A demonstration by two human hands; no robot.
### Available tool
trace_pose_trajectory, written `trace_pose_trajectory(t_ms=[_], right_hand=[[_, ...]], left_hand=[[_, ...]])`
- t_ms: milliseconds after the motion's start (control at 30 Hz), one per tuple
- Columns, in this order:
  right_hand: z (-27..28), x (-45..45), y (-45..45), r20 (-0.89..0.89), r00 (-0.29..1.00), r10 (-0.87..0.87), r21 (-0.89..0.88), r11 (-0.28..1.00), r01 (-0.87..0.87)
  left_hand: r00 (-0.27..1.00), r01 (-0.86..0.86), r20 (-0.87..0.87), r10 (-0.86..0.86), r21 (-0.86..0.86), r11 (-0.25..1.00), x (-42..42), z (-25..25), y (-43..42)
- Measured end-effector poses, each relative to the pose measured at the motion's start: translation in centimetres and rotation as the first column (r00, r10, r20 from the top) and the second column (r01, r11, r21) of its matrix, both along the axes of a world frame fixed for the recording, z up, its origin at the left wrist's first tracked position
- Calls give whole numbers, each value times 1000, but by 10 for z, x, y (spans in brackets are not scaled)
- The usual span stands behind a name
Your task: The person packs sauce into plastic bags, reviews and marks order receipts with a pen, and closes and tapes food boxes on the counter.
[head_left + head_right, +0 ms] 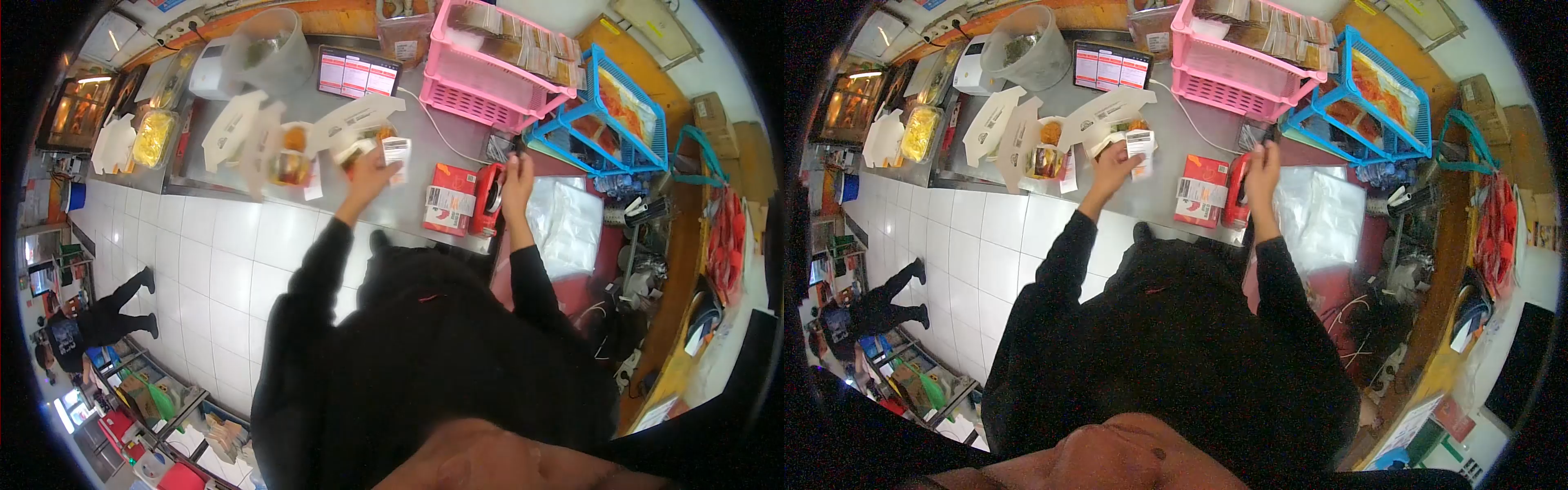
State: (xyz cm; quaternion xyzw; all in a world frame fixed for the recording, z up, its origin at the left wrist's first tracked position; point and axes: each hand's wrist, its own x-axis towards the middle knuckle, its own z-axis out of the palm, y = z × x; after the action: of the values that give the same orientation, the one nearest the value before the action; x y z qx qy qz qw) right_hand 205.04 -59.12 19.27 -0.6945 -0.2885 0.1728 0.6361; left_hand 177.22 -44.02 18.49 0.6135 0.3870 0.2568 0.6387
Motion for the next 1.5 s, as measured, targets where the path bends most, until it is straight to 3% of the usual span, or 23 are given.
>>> trace_pose_trajectory(t_ms=[33,100,167,267,300,467,567,700,867,900,1000,1033,1133,1167,1267,1300,1400,1433,1500], right_hand=[[40,-28,2,-180,972,151,-16,988,-157],[103,-75,-5,-268,886,377,-68,910,-408],[140,-116,-2,-302,779,549,243,835,-494],[152,-130,-11,-264,737,622,225,783,-580],[159,-134,-15,-295,736,609,183,792,-582],[176,-155,-23,-107,828,551,202,827,-524],[190,-159,-30,-72,868,492,207,858,-469],[202,-161,-34,-174,823,541,331,819,-468],[206,-136,-45,-252,827,503,66,861,-503],[209,-123,-50,-290,807,515,36,848,-528],[194,-111,-44,-206,871,445,185,892,-412],[190,-109,-41,-157,944,290,196,946,-258],[193,-73,-54,-143,865,481,245,864,-440],[197,-68,-58,-227,818,529,292,838,-460],[213,-78,-58,-203,882,426,154,903,-401],[217,-80,-58,-235,823,517,292,845,-448],[236,-107,-53,-111,874,473,275,860,-430],[247,-116,-53,-174,850,497,322,845,-427],[249,-125,-53,-124,827,549,350,804,-481]], left_hand=[[954,-27,291,66,-135,990,11,31,-19],[883,-14,443,154,-303,953,19,78,-45],[793,28,561,238,-424,905,24,120,-63],[713,1,631,305,-436,900,26,144,-74],[708,24,643,293,-436,900,25,152,-76],[623,119,740,253,-409,905,22,214,-98],[596,143,777,202,-350,926,20,219,-105],[483,399,862,157,-376,836,16,200,-102],[321,556,925,202,-357,751,14,196,-98],[379,424,884,273,-429,798,15,199,-100],[310,474,898,311,-430,769,8,198,-97],[314,481,904,289,-414,773,6,198,-95],[257,536,929,267,-367,761,-1,204,-92],[231,551,937,262,-347,759,-2,209,-92],[176,597,957,232,-291,747,-5,222,-94],[174,606,961,215,-276,746,-6,226,-94],[180,614,967,181,-254,747,-7,229,-94],[183,616,968,174,-250,747,-6,230,-95],[203,597,966,162,-254,761,-4,231,-97]])
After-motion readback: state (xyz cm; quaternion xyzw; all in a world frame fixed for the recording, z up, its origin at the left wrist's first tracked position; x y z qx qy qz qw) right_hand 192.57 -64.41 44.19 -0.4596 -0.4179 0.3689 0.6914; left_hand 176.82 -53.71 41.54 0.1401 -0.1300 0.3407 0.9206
